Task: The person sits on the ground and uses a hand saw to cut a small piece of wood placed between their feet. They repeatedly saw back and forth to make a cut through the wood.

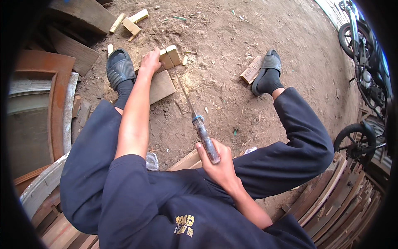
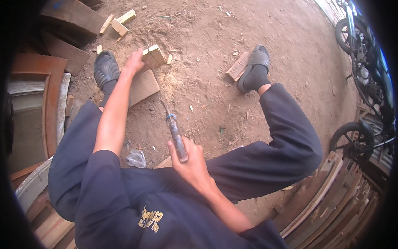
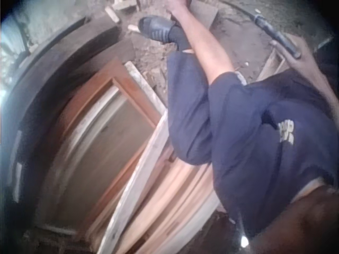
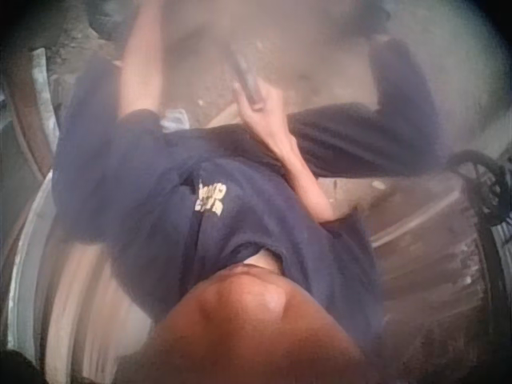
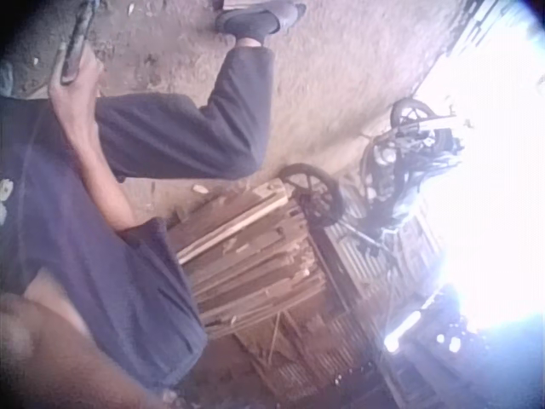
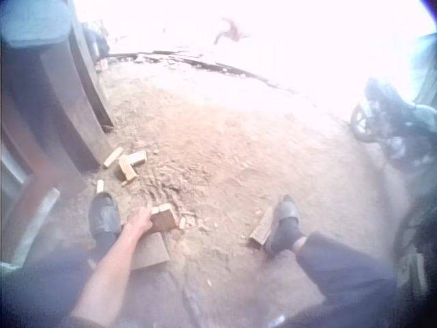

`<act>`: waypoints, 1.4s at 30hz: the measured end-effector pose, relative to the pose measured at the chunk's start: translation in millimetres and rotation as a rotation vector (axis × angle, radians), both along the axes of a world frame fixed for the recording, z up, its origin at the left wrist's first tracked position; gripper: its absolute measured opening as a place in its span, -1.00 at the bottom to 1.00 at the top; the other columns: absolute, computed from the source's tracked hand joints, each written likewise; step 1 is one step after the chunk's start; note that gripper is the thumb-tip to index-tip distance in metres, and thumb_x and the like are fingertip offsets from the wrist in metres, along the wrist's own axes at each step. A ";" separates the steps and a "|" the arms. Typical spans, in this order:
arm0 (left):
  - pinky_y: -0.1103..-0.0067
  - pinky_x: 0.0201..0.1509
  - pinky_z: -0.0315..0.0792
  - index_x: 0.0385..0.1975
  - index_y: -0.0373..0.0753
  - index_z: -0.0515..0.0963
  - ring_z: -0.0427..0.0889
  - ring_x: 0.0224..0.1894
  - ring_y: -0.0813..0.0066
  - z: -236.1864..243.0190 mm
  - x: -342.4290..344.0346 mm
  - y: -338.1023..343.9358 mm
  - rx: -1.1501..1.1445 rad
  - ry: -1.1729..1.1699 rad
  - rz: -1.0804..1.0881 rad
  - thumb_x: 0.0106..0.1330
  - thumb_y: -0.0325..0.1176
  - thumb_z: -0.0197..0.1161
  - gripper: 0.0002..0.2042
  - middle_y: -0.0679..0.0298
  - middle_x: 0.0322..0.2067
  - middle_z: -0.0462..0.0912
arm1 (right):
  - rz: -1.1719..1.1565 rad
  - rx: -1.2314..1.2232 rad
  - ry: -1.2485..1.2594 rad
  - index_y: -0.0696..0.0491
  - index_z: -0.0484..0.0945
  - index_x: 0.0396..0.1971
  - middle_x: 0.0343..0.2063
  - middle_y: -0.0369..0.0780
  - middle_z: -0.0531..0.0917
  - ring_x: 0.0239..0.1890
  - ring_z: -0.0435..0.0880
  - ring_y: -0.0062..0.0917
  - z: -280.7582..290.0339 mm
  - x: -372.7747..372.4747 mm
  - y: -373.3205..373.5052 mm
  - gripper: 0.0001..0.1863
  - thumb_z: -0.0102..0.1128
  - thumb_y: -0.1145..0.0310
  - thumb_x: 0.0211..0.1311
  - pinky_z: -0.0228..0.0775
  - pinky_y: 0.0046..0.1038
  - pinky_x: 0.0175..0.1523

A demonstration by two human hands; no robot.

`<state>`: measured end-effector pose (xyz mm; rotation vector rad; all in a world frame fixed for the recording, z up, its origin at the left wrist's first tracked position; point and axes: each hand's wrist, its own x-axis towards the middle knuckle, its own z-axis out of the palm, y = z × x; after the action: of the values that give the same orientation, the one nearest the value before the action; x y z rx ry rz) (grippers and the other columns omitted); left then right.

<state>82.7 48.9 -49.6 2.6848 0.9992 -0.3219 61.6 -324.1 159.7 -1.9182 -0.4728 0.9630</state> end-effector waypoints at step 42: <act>0.07 0.19 0.27 0.01 -0.35 0.35 0.51 0.11 0.03 0.1 3.8 1.6 0.032 0.080 0.041 0.01 -0.21 0.48 -0.39 -0.04 -0.04 0.59 | 0.015 0.083 -0.062 0.21 0.42 -0.64 -0.75 -0.08 0.45 -0.72 0.42 -0.41 -15.0 31.5 20.6 -0.76 0.13 0.44 0.18 0.29 -0.33 -0.51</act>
<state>86.5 50.6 -49.6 2.6952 1.0894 -0.4110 93.2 -303.4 144.6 -1.8760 -0.5563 0.8817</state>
